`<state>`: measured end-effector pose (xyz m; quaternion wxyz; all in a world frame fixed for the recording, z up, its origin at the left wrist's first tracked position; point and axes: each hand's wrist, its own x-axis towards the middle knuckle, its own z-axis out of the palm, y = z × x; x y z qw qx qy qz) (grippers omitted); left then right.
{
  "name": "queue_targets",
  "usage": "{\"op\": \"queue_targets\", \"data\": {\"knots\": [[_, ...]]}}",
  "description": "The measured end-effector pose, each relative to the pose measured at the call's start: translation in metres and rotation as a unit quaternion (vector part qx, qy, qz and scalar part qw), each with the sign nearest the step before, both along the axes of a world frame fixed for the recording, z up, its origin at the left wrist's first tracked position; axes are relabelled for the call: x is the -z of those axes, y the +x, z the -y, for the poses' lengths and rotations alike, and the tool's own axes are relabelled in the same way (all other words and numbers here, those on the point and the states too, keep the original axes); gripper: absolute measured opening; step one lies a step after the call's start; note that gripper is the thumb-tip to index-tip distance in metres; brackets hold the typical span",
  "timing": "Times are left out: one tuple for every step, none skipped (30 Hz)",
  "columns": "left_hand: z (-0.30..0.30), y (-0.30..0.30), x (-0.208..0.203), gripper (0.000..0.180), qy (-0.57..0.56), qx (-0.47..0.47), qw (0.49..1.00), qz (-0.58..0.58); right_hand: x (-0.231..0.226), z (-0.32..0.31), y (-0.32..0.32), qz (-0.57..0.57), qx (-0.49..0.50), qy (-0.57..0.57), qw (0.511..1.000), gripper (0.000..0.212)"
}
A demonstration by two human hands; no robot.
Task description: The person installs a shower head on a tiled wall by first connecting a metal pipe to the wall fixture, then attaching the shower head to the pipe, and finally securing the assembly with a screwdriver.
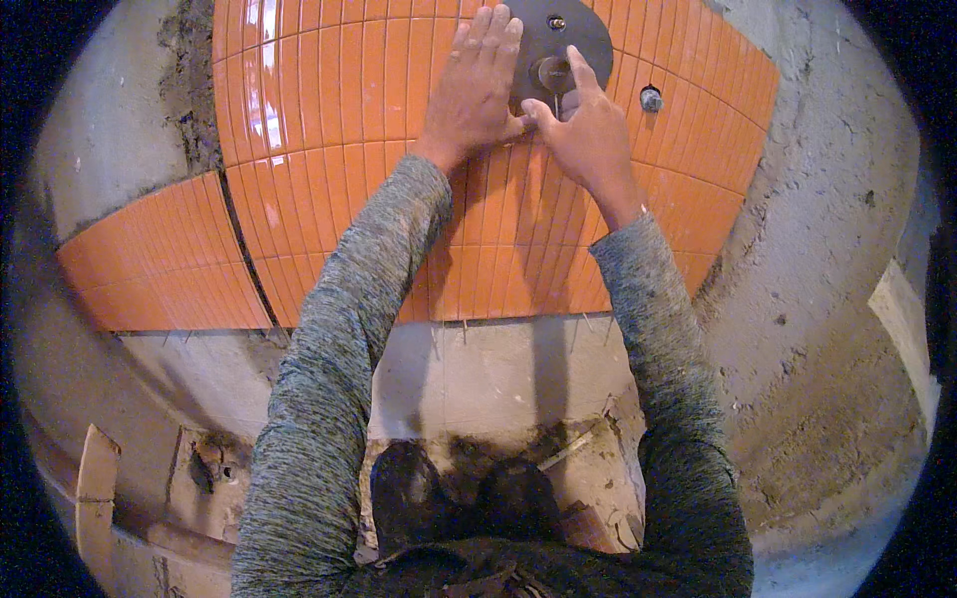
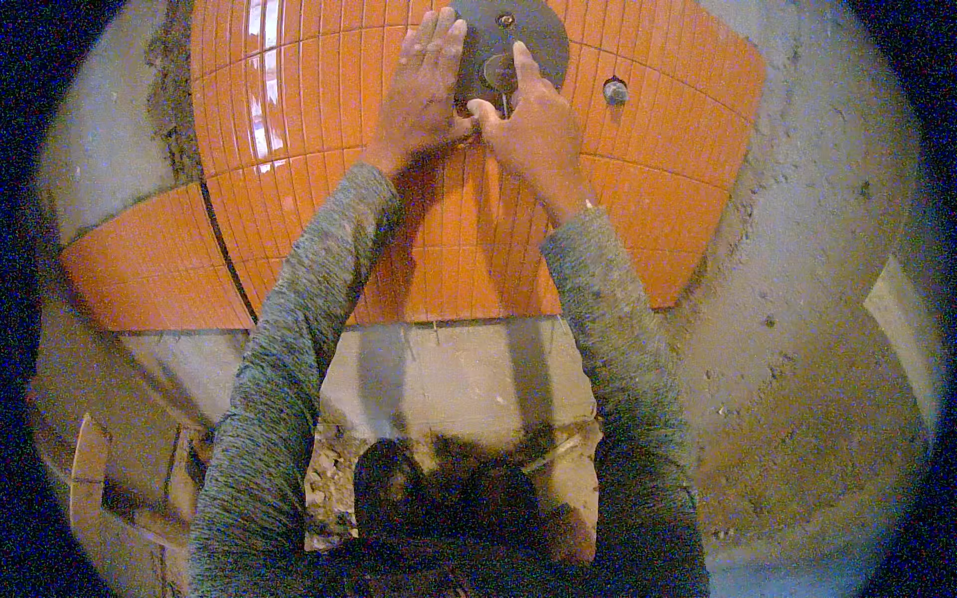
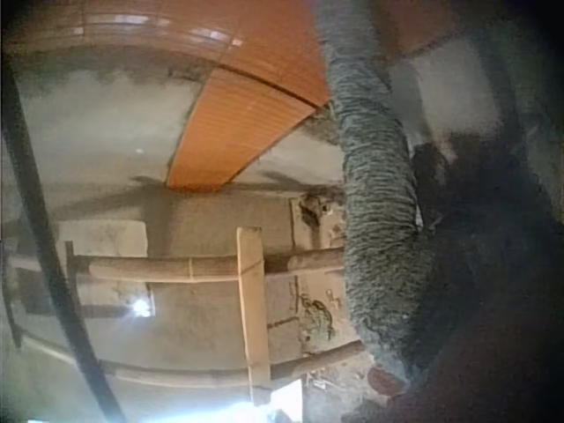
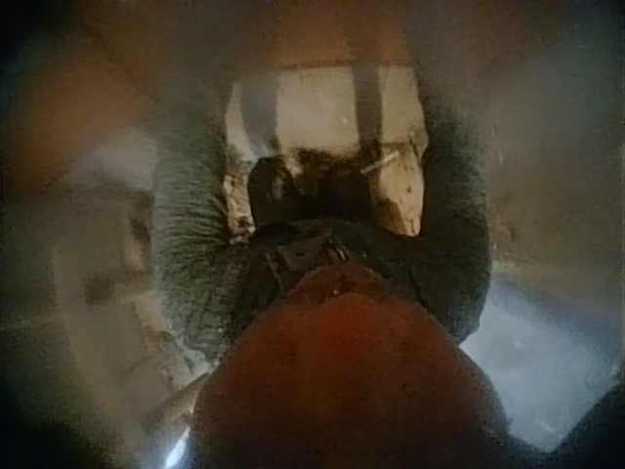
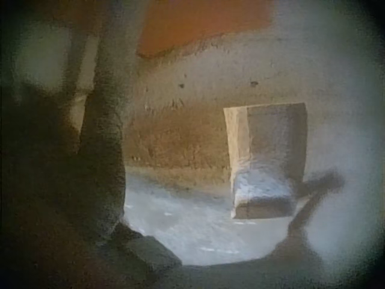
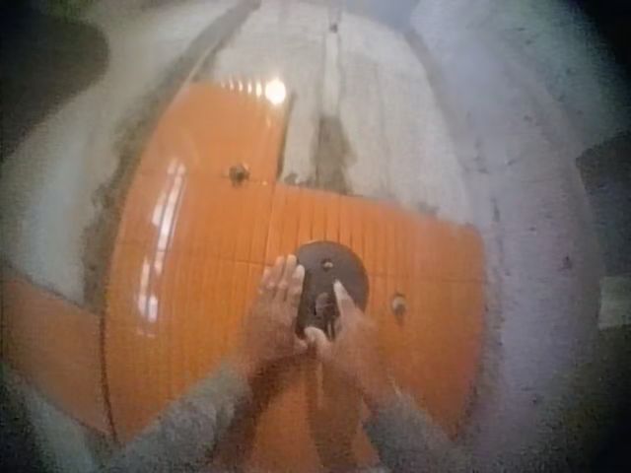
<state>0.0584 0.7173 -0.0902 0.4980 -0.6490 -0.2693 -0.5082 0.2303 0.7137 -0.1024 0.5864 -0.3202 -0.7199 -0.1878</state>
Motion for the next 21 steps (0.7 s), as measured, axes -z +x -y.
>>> {"op": "queue_targets", "data": {"knots": [[0.000,0.001,0.001,0.096,-0.006,-0.002,1.000,0.002,0.001,0.002,0.002,-0.003,-0.007,-0.023,1.000,0.076],[0.002,0.003,0.003,0.098,-0.015,0.005,1.000,0.007,0.002,0.002,0.004,-0.005,-0.014,-0.048,0.999,0.076],[0.004,0.005,0.004,0.099,-0.024,0.013,1.000,0.011,0.003,0.002,0.005,-0.011,-0.021,-0.040,0.999,0.075],[0.005,0.007,0.004,0.100,-0.033,0.020,0.999,0.016,0.004,0.001,0.006,-0.016,-0.028,-0.032,0.999,0.075],[0.006,0.007,0.004,0.101,-0.029,0.031,0.999,0.019,0.006,0.001,0.007,-0.021,-0.035,-0.025,0.999,0.074],[0.006,0.007,0.005,0.102,-0.025,0.041,0.999,0.023,0.007,0.001,0.007,-0.034,-0.047,-0.027,0.998,0.073],[0.007,0.008,0.005,0.103,-0.021,0.052,0.998,0.026,0.009,0.001,0.009,-0.047,-0.058,-0.030,0.997,0.071],[0.008,0.008,0.005,0.104,-0.032,0.045,0.998,0.027,0.011,0.000,0.010,-0.060,-0.070,-0.033,0.995,0.070],[0.010,0.008,0.005,0.106,-0.043,0.037,0.998,0.027,0.013,0.000,0.011,-0.063,-0.071,-0.038,0.995,0.068],[0.011,0.008,0.005,0.107,-0.054,0.029,0.998,0.027,0.016,0.001,0.012,-0.065,-0.072,-0.043,0.994,0.067],[0.013,0.008,0.005,0.108,-0.059,0.025,0.998,0.026,0.018,0.002,0.013,-0.067,-0.074,-0.047,0.994,0.066],[0.015,0.007,0.006,0.109,-0.065,0.020,0.997,0.025,0.021,0.004,0.012,-0.072,-0.070,-0.061,0.993,0.062],[0.016,0.006,0.006,0.110,-0.070,0.014,0.997,0.024,0.025,0.005,0.009,-0.078,-0.066,-0.076,0.992,0.058],[0.015,0.006,0.006,0.110,-0.063,0.016,0.998,0.020,0.026,0.006,0.009,-0.082,-0.059,-0.088,0.991,0.054],[0.011,0.005,0.005,0.109,-0.056,0.017,0.998,0.016,0.027,0.002,0.011,-0.079,-0.065,-0.082,0.991,0.049],[0.006,0.004,0.006,0.108,-0.049,0.018,0.999,0.012,0.031,-0.007,0.011,-0.075,-0.071,-0.075,0.992,0.044],[-0.003,0.004,0.006,0.108,-0.026,0.032,0.999,0.001,0.033,-0.013,0.014,-0.073,-0.076,-0.068,0.992,0.039],[-0.009,-0.002,0.007,0.108,-0.002,0.038,0.999,-0.011,0.033,-0.015,0.011,-0.078,-0.076,-0.060,0.992,0.036],[-0.016,-0.007,0.008,0.109,0.021,0.044,0.999,-0.024,0.032,-0.016,0.008,-0.084,-0.075,-0.052,0.992,0.032],[-0.013,-0.009,0.008,0.109,0.019,0.038,0.999,-0.021,0.031,-0.015,0.006,-0.087,-0.072,-0.042,0.993,0.029],[-0.010,-0.010,0.011,0.108,0.016,0.033,0.999,-0.018,0.030,-0.016,0.006,-0.085,-0.088,-0.044,0.991,0.028]]}}
